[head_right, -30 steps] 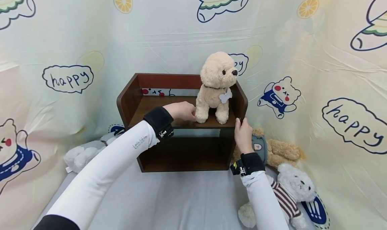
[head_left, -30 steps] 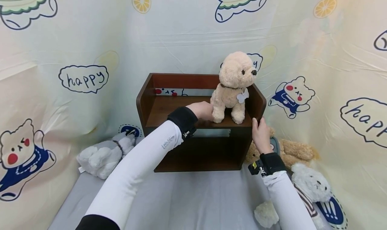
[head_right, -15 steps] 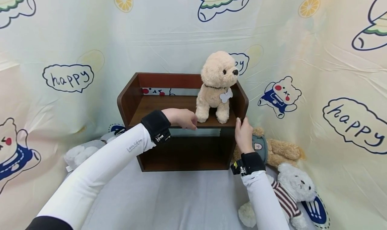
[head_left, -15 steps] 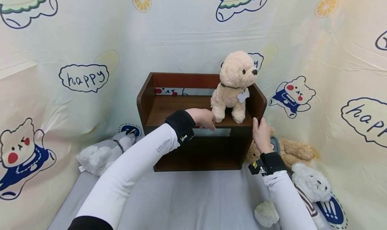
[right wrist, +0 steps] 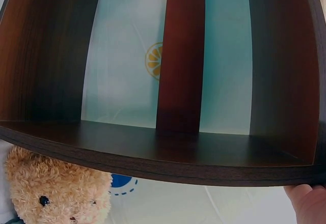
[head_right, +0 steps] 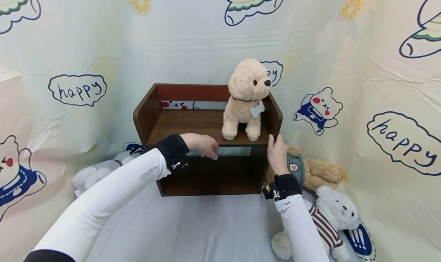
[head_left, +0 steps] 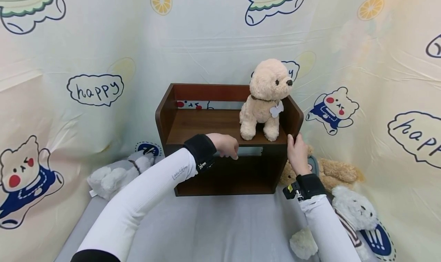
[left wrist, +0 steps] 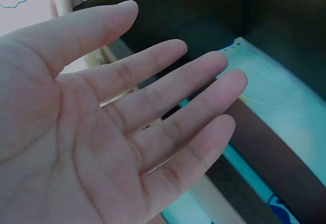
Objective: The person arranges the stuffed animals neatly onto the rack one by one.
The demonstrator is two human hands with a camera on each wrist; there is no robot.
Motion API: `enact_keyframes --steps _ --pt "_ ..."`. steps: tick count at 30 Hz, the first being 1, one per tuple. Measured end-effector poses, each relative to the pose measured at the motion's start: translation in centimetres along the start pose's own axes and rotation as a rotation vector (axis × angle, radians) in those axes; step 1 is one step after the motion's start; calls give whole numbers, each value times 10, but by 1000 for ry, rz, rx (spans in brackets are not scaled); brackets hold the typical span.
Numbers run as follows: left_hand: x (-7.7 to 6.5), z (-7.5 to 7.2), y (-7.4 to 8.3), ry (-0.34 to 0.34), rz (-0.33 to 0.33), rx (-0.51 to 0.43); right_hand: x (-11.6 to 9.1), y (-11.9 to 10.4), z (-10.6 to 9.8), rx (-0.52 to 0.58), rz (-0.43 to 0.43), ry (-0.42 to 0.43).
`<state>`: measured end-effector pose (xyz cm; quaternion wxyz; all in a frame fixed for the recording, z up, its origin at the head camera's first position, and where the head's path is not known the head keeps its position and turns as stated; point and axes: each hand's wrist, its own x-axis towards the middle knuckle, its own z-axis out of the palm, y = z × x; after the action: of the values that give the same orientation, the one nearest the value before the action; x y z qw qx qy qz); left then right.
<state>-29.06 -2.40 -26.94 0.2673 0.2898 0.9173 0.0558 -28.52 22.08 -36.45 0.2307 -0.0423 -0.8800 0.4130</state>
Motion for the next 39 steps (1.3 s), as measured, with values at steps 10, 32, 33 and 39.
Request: enact_keyframes --steps 10,32,33,39 --pt "3 15 -11 -17 -17 -2 0 0 0 3 11 2" --pt "9 50 -34 -38 -35 21 0 -1 1 6 3 15" --pt "9 52 -36 -38 -38 19 0 -1 1 6 3 16" --pt "7 62 -47 -33 -58 -1 0 0 1 9 3 10"
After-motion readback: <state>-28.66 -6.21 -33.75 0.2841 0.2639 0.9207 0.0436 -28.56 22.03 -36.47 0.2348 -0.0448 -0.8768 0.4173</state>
